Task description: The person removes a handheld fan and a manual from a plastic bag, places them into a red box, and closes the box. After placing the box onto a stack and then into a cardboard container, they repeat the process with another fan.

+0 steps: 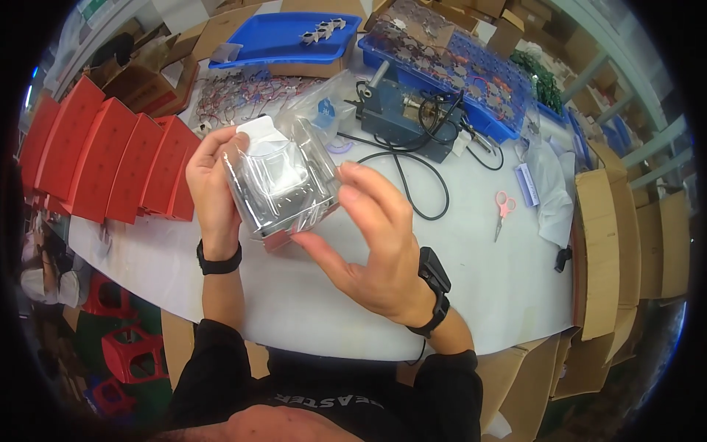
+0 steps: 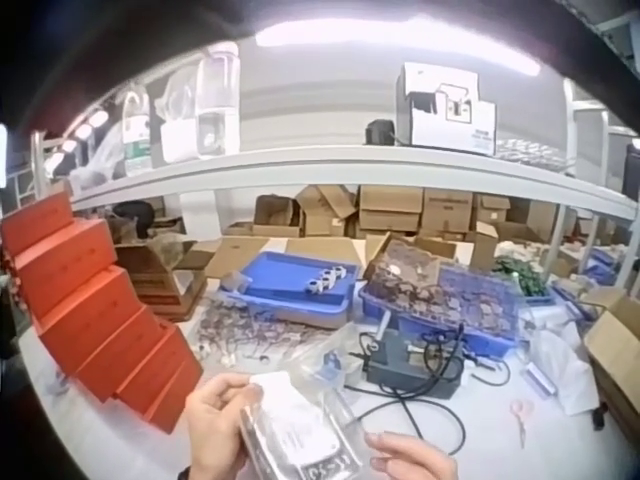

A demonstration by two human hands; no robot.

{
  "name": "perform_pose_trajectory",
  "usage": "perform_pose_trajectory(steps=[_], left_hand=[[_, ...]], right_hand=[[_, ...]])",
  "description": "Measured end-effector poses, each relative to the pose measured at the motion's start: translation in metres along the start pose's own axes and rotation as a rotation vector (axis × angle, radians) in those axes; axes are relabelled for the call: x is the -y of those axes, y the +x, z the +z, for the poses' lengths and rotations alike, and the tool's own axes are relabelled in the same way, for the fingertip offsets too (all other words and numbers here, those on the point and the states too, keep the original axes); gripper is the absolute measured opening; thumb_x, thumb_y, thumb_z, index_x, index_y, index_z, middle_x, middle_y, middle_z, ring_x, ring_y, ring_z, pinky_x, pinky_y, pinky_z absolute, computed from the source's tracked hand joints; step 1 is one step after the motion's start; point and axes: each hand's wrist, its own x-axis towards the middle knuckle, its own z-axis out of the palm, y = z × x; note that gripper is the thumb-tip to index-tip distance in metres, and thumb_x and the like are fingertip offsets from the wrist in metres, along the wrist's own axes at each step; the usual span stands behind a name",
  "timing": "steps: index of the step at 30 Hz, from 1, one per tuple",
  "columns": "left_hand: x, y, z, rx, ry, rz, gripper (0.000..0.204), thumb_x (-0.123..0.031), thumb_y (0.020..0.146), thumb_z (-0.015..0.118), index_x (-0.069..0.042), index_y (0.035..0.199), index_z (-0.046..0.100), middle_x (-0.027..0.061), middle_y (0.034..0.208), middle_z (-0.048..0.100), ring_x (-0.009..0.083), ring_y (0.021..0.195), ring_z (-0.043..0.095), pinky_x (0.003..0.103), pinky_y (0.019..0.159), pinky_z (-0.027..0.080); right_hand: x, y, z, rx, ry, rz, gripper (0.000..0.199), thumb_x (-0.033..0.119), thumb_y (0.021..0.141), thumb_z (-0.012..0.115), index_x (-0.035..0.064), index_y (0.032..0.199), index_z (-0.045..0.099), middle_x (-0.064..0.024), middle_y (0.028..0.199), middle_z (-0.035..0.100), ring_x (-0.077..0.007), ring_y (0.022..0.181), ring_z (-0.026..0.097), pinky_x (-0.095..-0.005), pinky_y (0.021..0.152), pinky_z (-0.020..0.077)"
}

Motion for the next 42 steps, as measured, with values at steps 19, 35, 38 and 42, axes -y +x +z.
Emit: perform_pose_trajectory(steps=[19,35,38,42], left_hand=[[0.01,0.0,0.011,0.109,-0.091,-0.208,0.02,-0.008,0.095,0.064,0.005,0.11,0.064,0.0113,0.096,0.072,0.0115,0.083,0.067,0.024,0.073,0.052],[0.02,0.005,0.0,0.515,-0.135,0.109,0.03,-0.011,0.096,0.065,-0.003,0.125,0.059,0.0092,0.118,0.066,0.0124,0.101,0.063,0.025,0.082,0.052],[0.003,0.005,-0.001,0.67,-0.001,0.361,0.034,-0.007,0.095,0.066,-0.004,0.127,0.058,0.0103,0.123,0.064,0.0149,0.106,0.063,0.027,0.087,0.053],[-0.009,0.007,-0.009,0.823,0.447,0.379,0.038,-0.003,0.092,0.067,-0.003,0.128,0.055,0.0144,0.128,0.061,0.02,0.114,0.062,0.033,0.098,0.051]], right_hand=[[-0.007,0.005,-0.013,0.317,-0.05,-0.092,0.046,0.002,0.066,0.09,0.0057,0.104,0.064,-0.0133,0.109,0.064,-0.0266,0.098,0.063,-0.0349,0.077,0.0518],[-0.021,0.024,-0.022,0.357,-0.233,-0.232,0.037,0.03,0.07,0.088,0.0153,0.1,0.071,-0.0112,0.109,0.062,-0.0351,0.112,0.056,-0.0455,0.089,0.0471],[-0.024,0.019,-0.032,0.348,-0.268,-0.244,0.037,0.028,0.07,0.088,0.0149,0.101,0.072,-0.0087,0.104,0.06,-0.0341,0.108,0.055,-0.045,0.087,0.0471],[-0.025,0.017,-0.026,0.248,-0.312,-0.21,0.038,0.021,0.072,0.088,0.0121,0.104,0.07,-0.007,0.099,0.058,-0.0311,0.101,0.055,-0.0423,0.084,0.0473]])
